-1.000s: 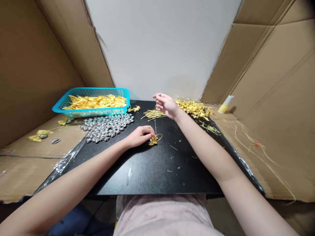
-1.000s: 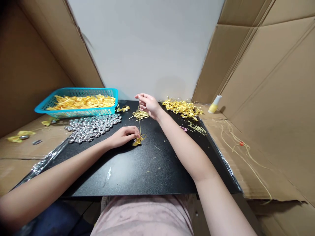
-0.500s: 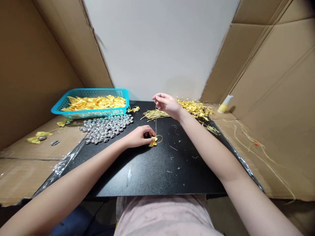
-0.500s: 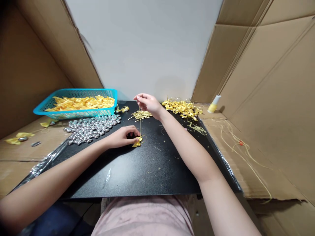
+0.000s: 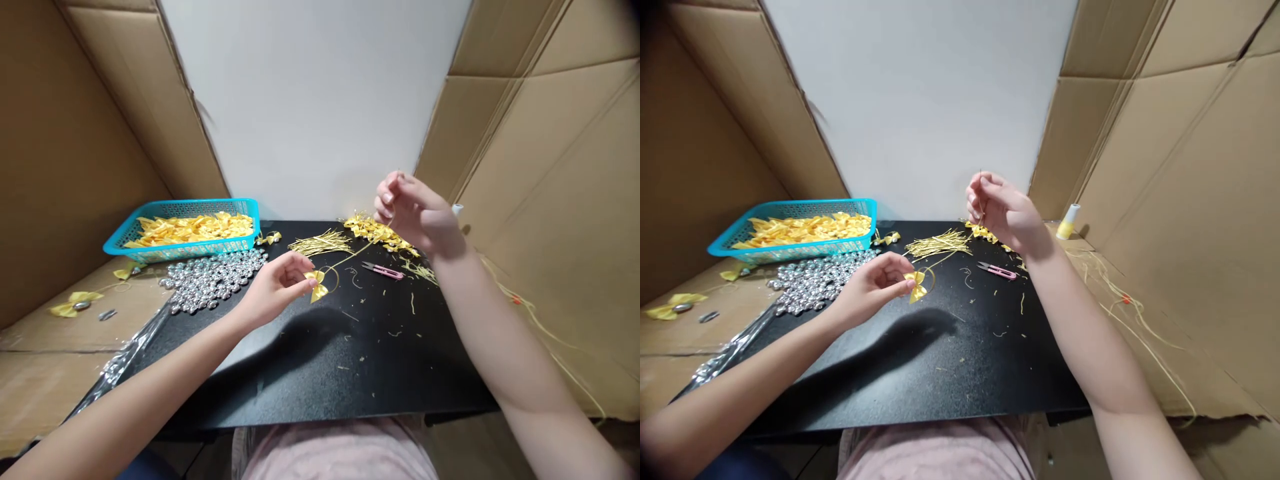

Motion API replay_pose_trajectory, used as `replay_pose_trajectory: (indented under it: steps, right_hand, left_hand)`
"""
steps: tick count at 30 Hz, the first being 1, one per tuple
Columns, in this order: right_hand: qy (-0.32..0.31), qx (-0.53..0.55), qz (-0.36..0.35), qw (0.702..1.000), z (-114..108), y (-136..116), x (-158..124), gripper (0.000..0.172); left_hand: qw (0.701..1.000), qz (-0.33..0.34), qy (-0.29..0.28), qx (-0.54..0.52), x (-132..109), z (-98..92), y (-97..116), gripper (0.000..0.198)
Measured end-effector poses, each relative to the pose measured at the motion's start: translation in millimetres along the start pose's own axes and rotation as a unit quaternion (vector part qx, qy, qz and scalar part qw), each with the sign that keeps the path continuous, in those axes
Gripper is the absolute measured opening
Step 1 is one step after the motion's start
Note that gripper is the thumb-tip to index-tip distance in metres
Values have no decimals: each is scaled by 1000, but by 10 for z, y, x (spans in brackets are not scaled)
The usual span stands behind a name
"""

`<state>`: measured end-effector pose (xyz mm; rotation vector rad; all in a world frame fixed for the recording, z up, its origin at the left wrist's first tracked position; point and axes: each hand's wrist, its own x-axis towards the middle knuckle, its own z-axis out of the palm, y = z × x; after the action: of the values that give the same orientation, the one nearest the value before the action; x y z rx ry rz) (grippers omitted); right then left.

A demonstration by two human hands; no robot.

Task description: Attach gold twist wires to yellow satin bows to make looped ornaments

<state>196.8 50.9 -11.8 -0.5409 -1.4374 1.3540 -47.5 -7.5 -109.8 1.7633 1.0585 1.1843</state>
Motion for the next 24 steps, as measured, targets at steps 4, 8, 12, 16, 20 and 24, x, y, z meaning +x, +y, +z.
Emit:
replay_pose_trajectory:
  steps: [4, 8, 12, 16, 20, 24]
  right_hand:
    - [10, -96, -68, 993, 161, -458, -243, 40]
    - [-170, -23, -199, 965, 164, -659, -495, 29]
    - [-350, 67, -246, 901, 99, -692, -622, 24]
    - [-429, 61, -249, 866, 127, -739, -674, 31]
    - [-414, 59, -249, 874, 209, -756, -789, 38]
    - [-453, 34, -181, 873, 207, -716, -864, 38]
  left_hand:
    - [996, 76, 56, 0, -56, 50, 309, 21]
    - [986, 136, 96, 6, -39, 87, 539, 21]
    - [971, 201, 127, 7, 64, 124, 713, 14]
    - [947, 270, 168, 36, 159, 154, 832, 11]
    - [917, 326, 215, 82, 207, 177, 954, 16]
    - [885, 380, 256, 83, 237, 178, 1047, 22]
